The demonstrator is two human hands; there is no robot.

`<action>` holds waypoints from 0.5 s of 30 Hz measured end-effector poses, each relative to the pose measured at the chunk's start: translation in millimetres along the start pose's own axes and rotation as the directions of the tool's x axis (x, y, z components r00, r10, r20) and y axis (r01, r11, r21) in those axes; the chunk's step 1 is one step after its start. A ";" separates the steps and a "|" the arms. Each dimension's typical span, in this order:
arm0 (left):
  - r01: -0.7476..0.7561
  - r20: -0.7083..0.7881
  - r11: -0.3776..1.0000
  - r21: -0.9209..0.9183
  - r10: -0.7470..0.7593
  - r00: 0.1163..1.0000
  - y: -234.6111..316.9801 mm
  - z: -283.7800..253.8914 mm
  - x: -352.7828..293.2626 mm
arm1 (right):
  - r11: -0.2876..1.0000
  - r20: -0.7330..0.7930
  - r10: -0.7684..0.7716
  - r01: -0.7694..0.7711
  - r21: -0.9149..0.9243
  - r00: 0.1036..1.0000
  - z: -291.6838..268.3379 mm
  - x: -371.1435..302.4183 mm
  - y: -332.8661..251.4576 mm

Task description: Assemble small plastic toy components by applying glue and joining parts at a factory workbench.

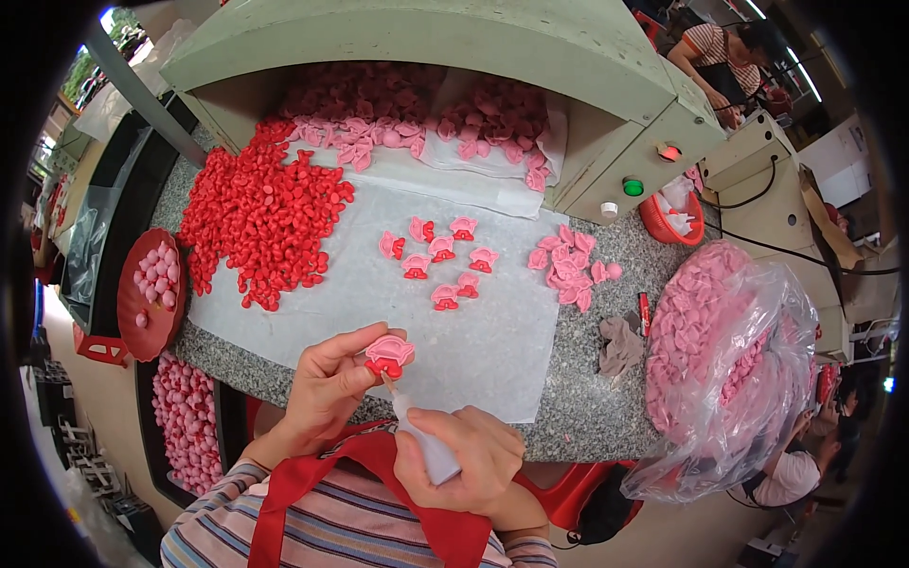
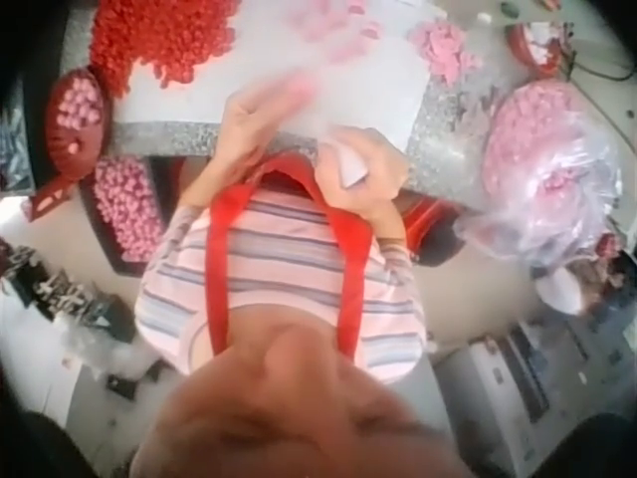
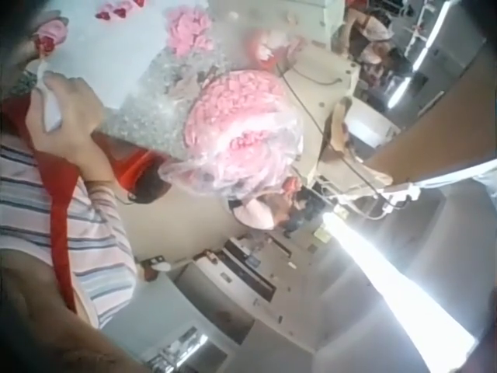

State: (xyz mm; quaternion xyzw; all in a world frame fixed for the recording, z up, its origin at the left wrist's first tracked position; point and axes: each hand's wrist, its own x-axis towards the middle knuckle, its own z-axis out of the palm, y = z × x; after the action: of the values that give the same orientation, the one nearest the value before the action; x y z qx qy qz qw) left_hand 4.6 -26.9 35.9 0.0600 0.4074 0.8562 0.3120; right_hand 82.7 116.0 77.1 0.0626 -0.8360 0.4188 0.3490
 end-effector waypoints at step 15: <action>-0.011 0.020 1.000 0.003 0.011 1.000 -0.1 0.7 1.1 | 0.999 0.032 0.034 -0.034 0.001 0.999 0.6 -0.4 -0.6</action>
State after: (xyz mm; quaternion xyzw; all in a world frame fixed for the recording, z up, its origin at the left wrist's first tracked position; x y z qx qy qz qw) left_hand 4.0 -25.8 36.1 0.0713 0.4051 0.8567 0.3112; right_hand 82.9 115.0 77.0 0.0553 -0.8421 0.4242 0.3283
